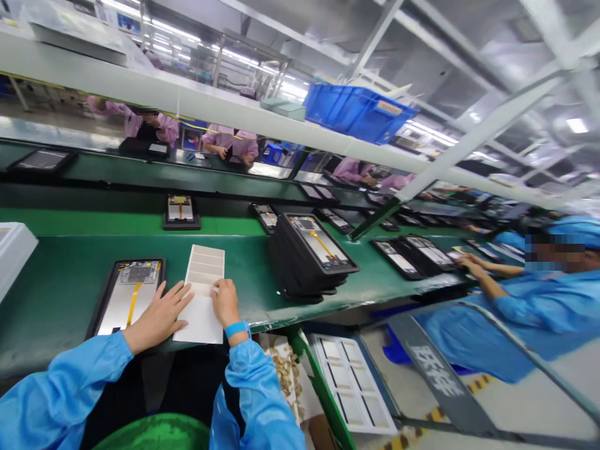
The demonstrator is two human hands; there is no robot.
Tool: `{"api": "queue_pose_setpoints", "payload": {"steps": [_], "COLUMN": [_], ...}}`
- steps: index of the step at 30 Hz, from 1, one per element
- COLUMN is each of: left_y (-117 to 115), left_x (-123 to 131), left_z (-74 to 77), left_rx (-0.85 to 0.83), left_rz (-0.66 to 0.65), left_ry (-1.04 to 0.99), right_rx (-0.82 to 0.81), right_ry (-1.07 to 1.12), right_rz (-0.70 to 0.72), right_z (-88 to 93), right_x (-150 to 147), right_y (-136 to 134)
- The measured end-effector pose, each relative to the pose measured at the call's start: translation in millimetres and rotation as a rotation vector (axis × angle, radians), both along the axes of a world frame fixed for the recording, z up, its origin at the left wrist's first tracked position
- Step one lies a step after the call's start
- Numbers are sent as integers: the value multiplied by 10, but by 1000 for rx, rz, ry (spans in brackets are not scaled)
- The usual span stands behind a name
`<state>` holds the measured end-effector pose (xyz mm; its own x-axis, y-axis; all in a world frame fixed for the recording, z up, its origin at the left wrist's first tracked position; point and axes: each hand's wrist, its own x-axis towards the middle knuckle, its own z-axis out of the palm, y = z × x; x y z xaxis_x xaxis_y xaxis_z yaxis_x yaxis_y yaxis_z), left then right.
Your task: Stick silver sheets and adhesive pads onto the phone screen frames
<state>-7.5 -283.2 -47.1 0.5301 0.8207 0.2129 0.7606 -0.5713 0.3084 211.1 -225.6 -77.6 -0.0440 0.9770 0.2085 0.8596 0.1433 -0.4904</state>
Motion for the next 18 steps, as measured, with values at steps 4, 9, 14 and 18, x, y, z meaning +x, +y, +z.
{"api": "queue_pose_setpoints", "payload": {"steps": [4, 9, 14, 18], "left_y": [65, 49, 83, 13], "left_x": [91, 60, 123, 78], "left_z": [-215, -248, -191, -86], "left_rx": [-53, -45, -64, -47], "left_rz": [-18, -35, -10, -6], "left_ry": [35, 41, 53, 47], "right_rx": [50, 92, 147, 24], "right_ry": [-11, 40, 288, 541], "right_rz": [3, 51, 92, 119], "right_z": [15, 88, 378, 691], "right_x": [-70, -80, 8, -185], "right_y": [-113, -181, -219, -126]}}
